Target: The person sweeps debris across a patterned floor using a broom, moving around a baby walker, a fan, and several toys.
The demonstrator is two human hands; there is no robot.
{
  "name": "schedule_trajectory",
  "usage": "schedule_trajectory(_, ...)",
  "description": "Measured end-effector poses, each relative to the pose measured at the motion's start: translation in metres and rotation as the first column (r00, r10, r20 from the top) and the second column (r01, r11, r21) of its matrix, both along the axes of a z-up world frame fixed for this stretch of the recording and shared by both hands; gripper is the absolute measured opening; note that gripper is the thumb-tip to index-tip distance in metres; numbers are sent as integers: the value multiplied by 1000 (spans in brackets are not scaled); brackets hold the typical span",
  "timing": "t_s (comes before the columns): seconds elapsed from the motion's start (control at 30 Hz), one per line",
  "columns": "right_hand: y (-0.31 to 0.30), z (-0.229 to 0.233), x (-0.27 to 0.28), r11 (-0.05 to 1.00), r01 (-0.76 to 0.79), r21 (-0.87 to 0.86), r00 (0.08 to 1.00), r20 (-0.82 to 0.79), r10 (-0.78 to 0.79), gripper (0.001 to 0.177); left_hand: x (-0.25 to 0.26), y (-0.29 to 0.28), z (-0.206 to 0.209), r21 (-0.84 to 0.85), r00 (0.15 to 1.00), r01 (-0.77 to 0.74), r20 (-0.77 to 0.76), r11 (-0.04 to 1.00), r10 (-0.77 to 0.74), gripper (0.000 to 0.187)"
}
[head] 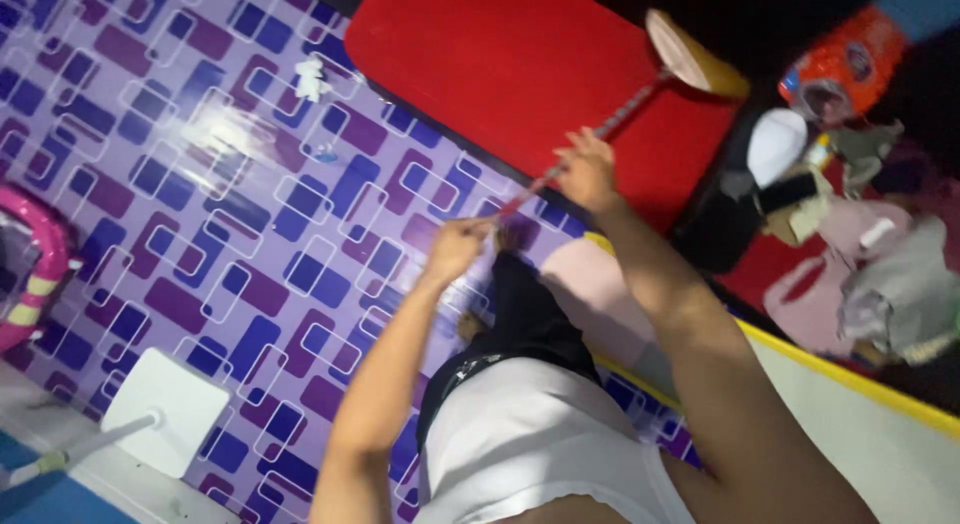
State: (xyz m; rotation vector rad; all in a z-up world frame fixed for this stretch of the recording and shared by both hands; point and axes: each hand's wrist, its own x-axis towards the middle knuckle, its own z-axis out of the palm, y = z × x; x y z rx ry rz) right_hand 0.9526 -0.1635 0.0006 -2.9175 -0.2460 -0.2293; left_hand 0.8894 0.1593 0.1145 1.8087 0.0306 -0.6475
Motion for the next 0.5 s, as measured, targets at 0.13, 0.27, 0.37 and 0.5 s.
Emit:
schedule_trajectory(0.13,-10,-20,46,999,30,43,968,-251,-18,25,39,-30,18,131,973,13,226,991,-42,28)
schedule_trajectory(0.27,127,-14,100,778,106,620,852,-460,250,14,59,76,140,357,941,-25,325,934,-99,33)
schedule_trajectory(0.37,296,42,150,306,-585,751,724,314,614,40,36,163,253,734,952,-231,305,639,-7,35)
schedule_trajectory(0.5,348,158,193,447,-510,735,791,198,578,4,42,242,288,511,857,-483,444,712,262,29)
